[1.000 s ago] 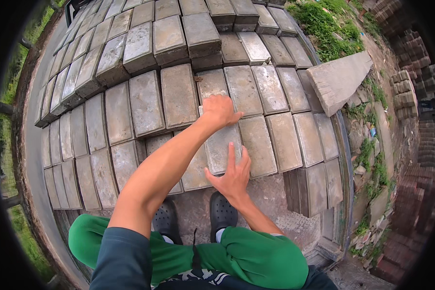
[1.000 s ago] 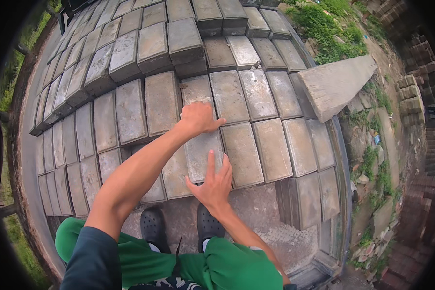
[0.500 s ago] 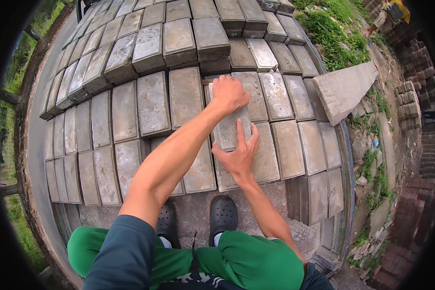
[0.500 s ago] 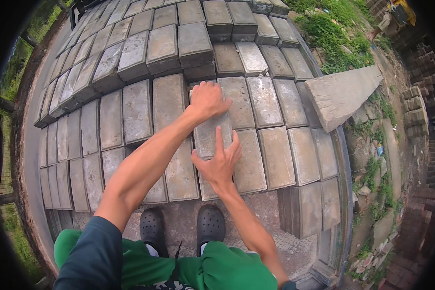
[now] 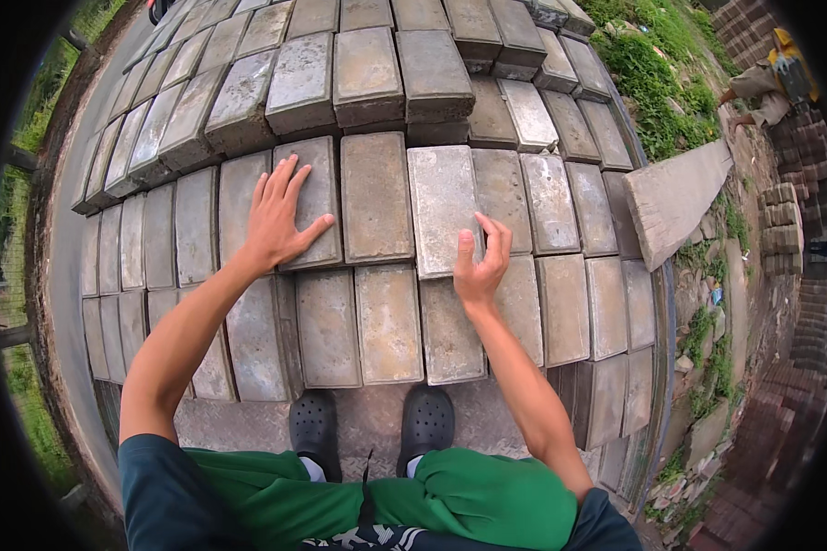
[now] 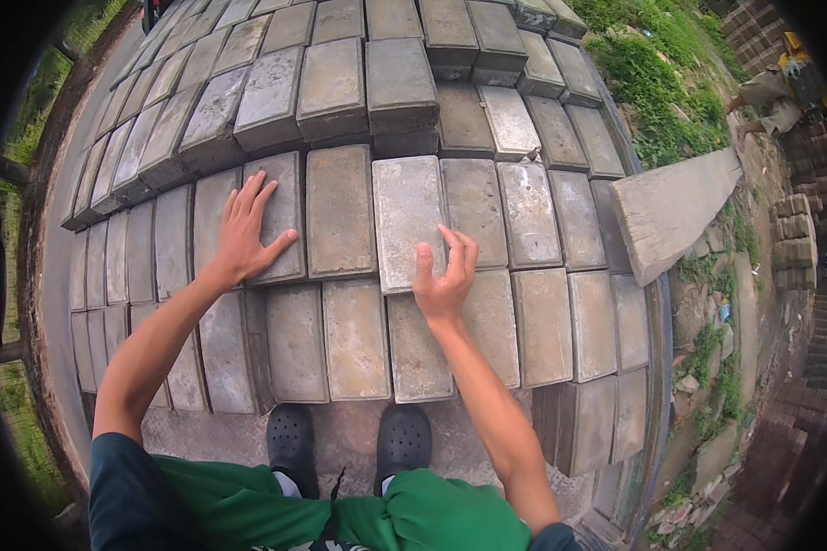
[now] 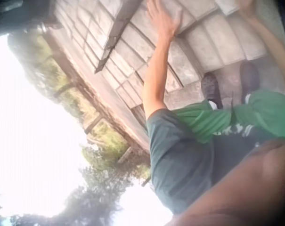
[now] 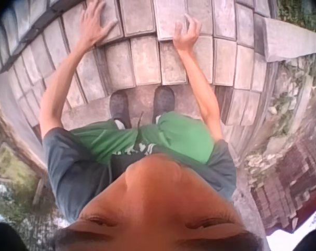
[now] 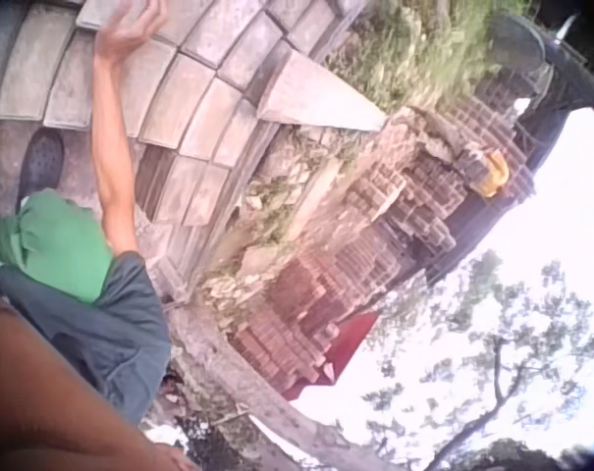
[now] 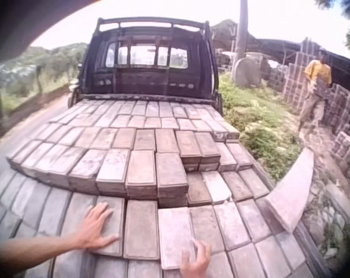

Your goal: The person arranges and stacks paving blocks into rows on the back of a truck by hand.

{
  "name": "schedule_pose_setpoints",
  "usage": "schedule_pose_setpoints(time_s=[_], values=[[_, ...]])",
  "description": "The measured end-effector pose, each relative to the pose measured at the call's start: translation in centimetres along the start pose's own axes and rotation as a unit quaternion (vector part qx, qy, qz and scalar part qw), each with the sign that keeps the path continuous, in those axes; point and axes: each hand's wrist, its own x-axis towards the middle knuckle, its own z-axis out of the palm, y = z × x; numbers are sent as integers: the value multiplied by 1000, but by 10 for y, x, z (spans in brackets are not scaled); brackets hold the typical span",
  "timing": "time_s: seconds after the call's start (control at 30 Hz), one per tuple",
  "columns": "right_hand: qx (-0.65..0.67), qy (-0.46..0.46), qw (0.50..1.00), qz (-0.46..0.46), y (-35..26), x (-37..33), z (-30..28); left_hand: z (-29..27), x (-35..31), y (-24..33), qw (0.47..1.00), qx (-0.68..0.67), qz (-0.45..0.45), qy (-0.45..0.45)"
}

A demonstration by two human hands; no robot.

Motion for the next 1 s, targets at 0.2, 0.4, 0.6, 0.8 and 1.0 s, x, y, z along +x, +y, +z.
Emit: schedule_pose_setpoints(time_s=[0.2,0.4,0.6,0.8,1.0], values=[[-11,54,998,21,-2,23,17,-8,6,9,999,-45,-4,-12],[-28,16,999,12,1,25,23,-6,0,1,999,-29,-2,16],[-71,-245,961,-104,-12,29,-22,-5,-18,46,999,-8,-39,-4],[-208,-269,921,-190,-20,21,-22,10,-11,99,980,31,175,-88],[-207,-203,938,-191,-25,5,-6,18,-2,76,974,40,217,-59]])
